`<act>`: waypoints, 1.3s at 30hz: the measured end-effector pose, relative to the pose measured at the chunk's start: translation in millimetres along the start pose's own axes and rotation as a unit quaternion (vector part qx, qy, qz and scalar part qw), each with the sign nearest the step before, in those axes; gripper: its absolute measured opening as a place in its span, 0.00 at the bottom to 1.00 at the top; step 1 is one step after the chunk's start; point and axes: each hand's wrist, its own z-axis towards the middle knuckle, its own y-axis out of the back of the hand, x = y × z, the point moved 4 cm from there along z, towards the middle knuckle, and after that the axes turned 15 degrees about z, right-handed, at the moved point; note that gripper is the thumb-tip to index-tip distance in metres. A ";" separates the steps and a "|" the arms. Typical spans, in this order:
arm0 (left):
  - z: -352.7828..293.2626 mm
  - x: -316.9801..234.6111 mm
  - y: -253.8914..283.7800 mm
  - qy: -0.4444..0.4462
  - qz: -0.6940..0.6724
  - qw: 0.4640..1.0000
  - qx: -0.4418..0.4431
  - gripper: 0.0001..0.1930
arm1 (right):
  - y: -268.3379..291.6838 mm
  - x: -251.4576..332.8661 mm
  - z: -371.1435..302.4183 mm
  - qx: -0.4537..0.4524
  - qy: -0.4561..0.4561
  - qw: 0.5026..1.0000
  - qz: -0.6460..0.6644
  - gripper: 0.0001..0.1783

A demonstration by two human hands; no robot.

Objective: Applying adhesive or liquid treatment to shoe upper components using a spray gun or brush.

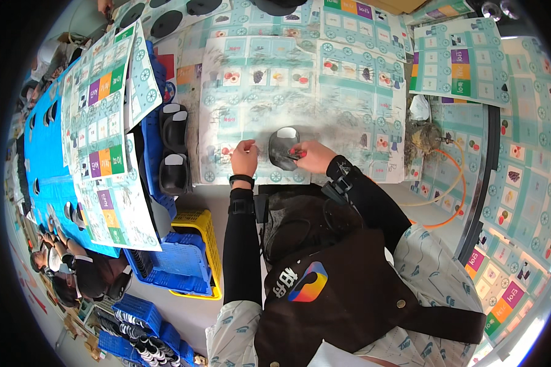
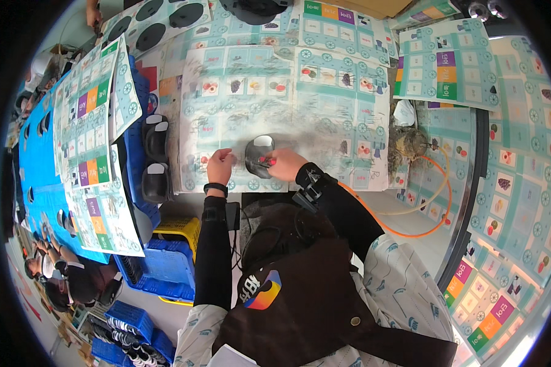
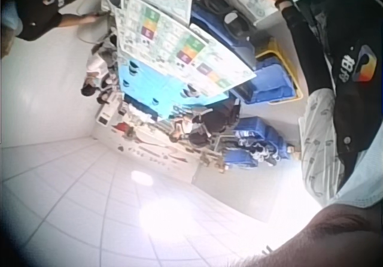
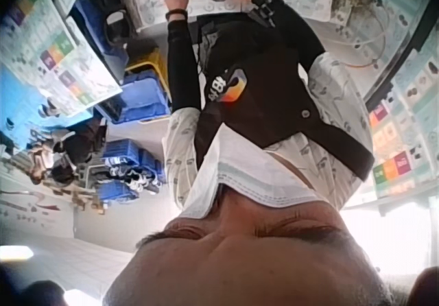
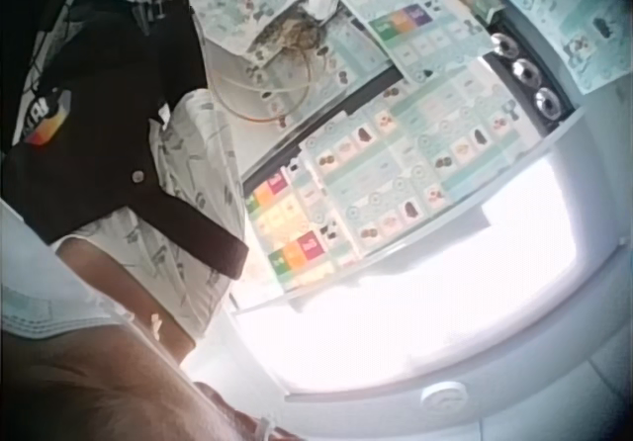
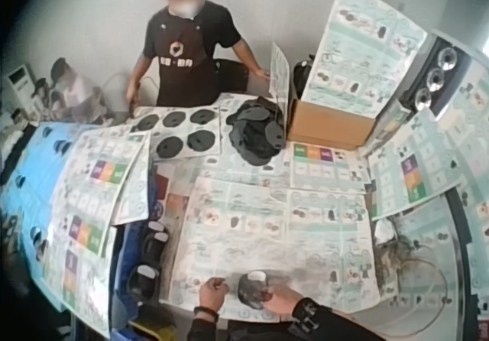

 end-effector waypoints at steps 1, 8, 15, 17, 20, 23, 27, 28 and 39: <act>-0.8 -1.9 -1.3 -0.003 0.018 1.000 0.017 0.13 | 0.1 -1.3 0.4 0.001 -0.001 1.000 -0.001 0.20; -5.6 -20.6 -14.6 -0.007 -0.034 0.995 0.095 0.14 | 10.5 5.7 -3.9 0.066 -0.049 0.990 -0.116 0.19; -19.6 -26.0 9.6 -0.038 0.081 0.994 0.063 0.12 | 52.7 38.8 -63.0 -0.062 -0.018 0.998 0.014 0.21; -19.8 -43.4 -2.9 -0.061 0.160 0.982 0.075 0.11 | 76.2 10.9 -88.9 -0.117 0.020 0.993 0.023 0.23; -24.6 -101.4 -46.0 -0.141 0.310 0.931 0.132 0.20 | 103.2 -65.1 -131.3 -0.199 0.050 0.955 0.215 0.16; -53.3 -100.2 39.6 -0.117 0.188 0.974 -0.041 0.14 | 95.7 -55.3 -149.9 -0.180 -0.063 0.927 0.322 0.17; -62.4 -78.7 219.2 -0.182 0.114 0.976 -0.041 0.11 | 93.7 -62.5 -166.1 -0.187 -0.055 0.927 0.319 0.19; -65.6 -82.5 266.9 -0.167 0.088 0.982 -0.032 0.08 | 92.4 -66.2 -172.0 -0.211 -0.056 0.920 0.326 0.19; -110.7 222.2 565.8 0.125 0.031 0.986 -0.110 0.10 | 51.2 -32.5 -159.0 -0.254 -0.065 0.903 0.341 0.20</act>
